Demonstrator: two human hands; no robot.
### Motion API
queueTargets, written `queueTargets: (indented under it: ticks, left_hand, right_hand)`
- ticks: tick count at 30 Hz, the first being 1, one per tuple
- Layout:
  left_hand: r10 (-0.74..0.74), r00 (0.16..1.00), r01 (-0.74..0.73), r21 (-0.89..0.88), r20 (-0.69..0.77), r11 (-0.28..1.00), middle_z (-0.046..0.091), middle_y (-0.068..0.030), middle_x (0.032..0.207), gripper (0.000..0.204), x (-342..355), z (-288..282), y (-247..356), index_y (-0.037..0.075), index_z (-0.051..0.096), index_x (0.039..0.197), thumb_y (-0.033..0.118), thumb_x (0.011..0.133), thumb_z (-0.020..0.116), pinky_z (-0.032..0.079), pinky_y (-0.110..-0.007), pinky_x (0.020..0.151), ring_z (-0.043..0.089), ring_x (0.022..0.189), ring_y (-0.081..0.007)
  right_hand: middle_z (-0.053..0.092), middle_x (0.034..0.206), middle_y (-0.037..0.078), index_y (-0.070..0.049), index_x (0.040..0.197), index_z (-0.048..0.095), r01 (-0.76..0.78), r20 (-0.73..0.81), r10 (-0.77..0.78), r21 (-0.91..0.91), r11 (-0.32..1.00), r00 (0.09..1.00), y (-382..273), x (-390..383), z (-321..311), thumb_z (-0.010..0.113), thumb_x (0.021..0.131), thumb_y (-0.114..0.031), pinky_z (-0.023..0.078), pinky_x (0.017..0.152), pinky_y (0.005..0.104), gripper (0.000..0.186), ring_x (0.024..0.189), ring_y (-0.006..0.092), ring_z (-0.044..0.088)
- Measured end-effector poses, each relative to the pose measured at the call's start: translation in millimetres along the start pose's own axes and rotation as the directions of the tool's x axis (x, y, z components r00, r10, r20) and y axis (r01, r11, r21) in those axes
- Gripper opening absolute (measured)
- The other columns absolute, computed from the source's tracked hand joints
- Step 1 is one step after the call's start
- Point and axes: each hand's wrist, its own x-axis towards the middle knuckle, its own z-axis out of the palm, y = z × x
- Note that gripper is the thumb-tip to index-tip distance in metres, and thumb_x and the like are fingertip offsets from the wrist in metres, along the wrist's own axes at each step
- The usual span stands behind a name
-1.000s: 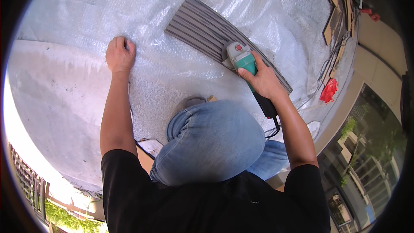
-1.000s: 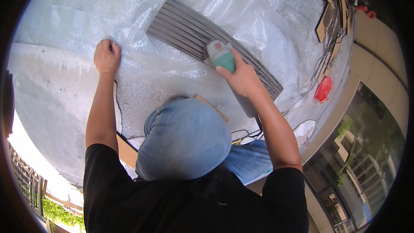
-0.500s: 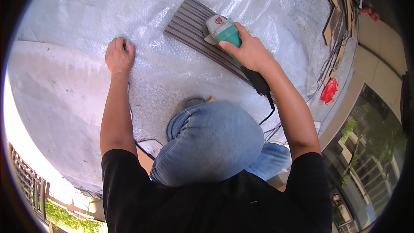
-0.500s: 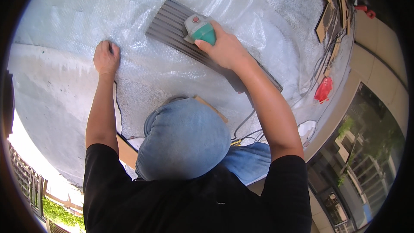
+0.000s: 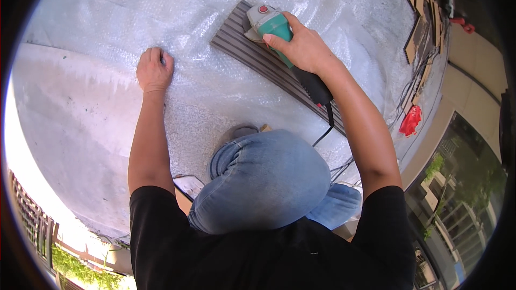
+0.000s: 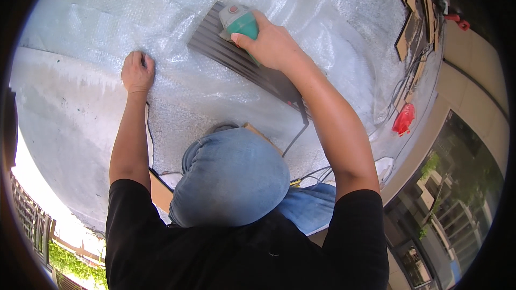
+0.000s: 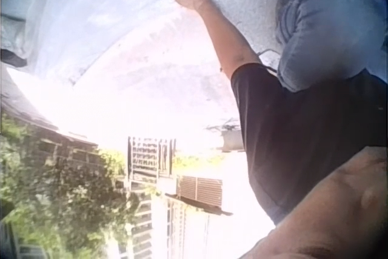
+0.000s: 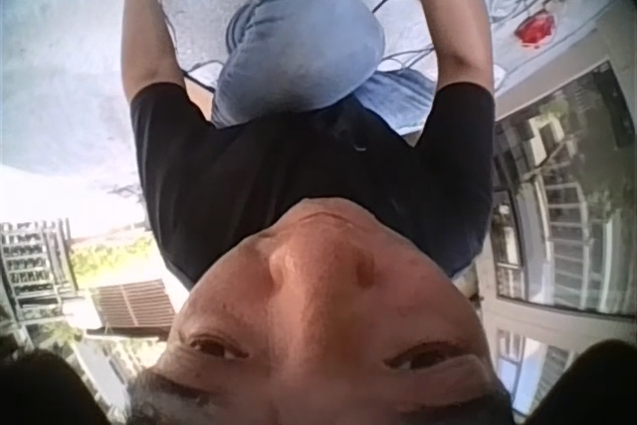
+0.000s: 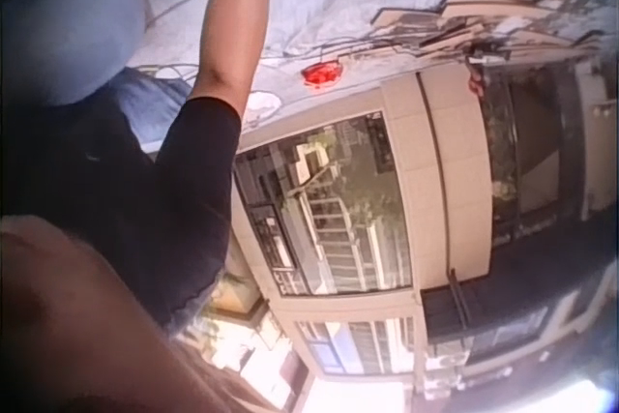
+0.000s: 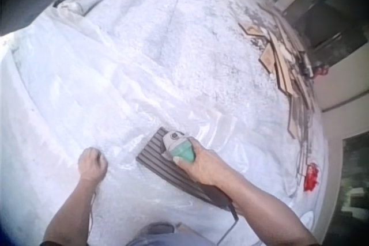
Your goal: The person grinds the edge of a composite plank using an angle grinder, cleans its grooves with a utility knife, and carries the plank to apply adhesive onto it using a caulking gun.
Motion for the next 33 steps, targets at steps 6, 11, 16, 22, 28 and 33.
queueTargets:
  ticks: [6,11,16,22,28,33]
  left_hand:
    - [-0.011,1.0,0.011,-0.001,-0.009,1.0,0.065,-0.0065,0.089,0.013,3.5,-3.2,3.0,0.013,0.062,0.088,0.025,0.092,0.068,0.056,-0.044,0.075,0.066,0.088,-0.03]
    - [-0.017,1.0,0.017,0.007,0.0,1.0,0.065,-0.0067,0.089,0.014,1.4,-1.1,0.2,0.013,0.062,0.087,0.025,0.092,0.068,0.056,-0.045,0.075,0.066,0.089,-0.0301]
    - [-0.016,1.0,0.016,0.031,0.008,0.999,0.065,-0.0068,0.09,0.014,0.8,-4.2,-1.4,0.013,0.062,0.088,0.025,0.092,0.068,0.056,-0.045,0.075,0.066,0.089,-0.0302]
    - [-0.016,1.0,0.016,-0.006,0.012,1.0,0.065,-0.0068,0.09,0.013,-0.8,-1.0,0.6,0.013,0.062,0.089,0.024,0.092,0.068,0.056,-0.045,0.075,0.066,0.089,-0.0302]
    - [-0.024,1.0,0.024,-0.004,0.0,1.0,0.065,-0.0062,0.089,0.012,0.4,-5.1,3.7,0.014,0.062,0.09,0.024,0.092,0.068,0.056,-0.045,0.075,0.066,0.088,-0.0299]
    - [-0.018,1.0,0.018,0.005,0.01,1.0,0.065,-0.0062,0.09,0.012,0.3,-4.7,1.9,0.014,0.063,0.089,0.024,0.092,0.068,0.056,-0.045,0.076,0.066,0.088,-0.0304]
  right_hand:
    - [0.068,0.134,0.034,-0.007,0.166,0.035,-0.065,0.01,0.065,-0.005,0.998,0.998,39.4,-22.3,-0.7,0.07,0.095,-0.059,0.051,0.11,0.0497,0.095,0.129,0.0511,0.064]
    - [0.07,0.13,0.034,-0.006,0.166,0.036,-0.213,0.015,0.213,-0.047,0.976,0.977,107.2,-61.1,-3.2,0.069,0.092,-0.072,0.051,0.109,0.0476,0.104,0.127,0.0509,0.066]
    - [0.07,0.13,0.035,-0.007,0.166,0.036,-0.201,0.015,0.203,-0.083,0.976,0.979,98.4,-76.0,-10.4,0.071,0.095,-0.058,0.051,0.109,0.0494,0.094,0.125,0.0519,0.065]
    - [0.07,0.131,0.033,-0.006,0.164,0.039,0.008,0.005,-0.007,-0.025,1.0,1.0,7.1,-5.4,3.3,0.069,0.095,-0.066,0.051,0.109,0.0492,0.096,0.128,0.0506,0.065]
    - [0.069,0.132,0.035,-0.005,0.167,0.034,0.023,-0.009,-0.024,-0.068,0.997,1.0,-10.3,3.2,10.6,0.066,0.099,-0.059,0.051,0.11,0.0519,0.092,0.126,0.0533,0.064]
    - [0.068,0.132,0.036,-0.006,0.168,0.032,-0.057,0.036,0.059,-0.05,0.997,0.998,32.2,-33.4,11.0,0.068,0.098,-0.058,0.051,0.111,0.0505,0.094,0.127,0.0528,0.064]
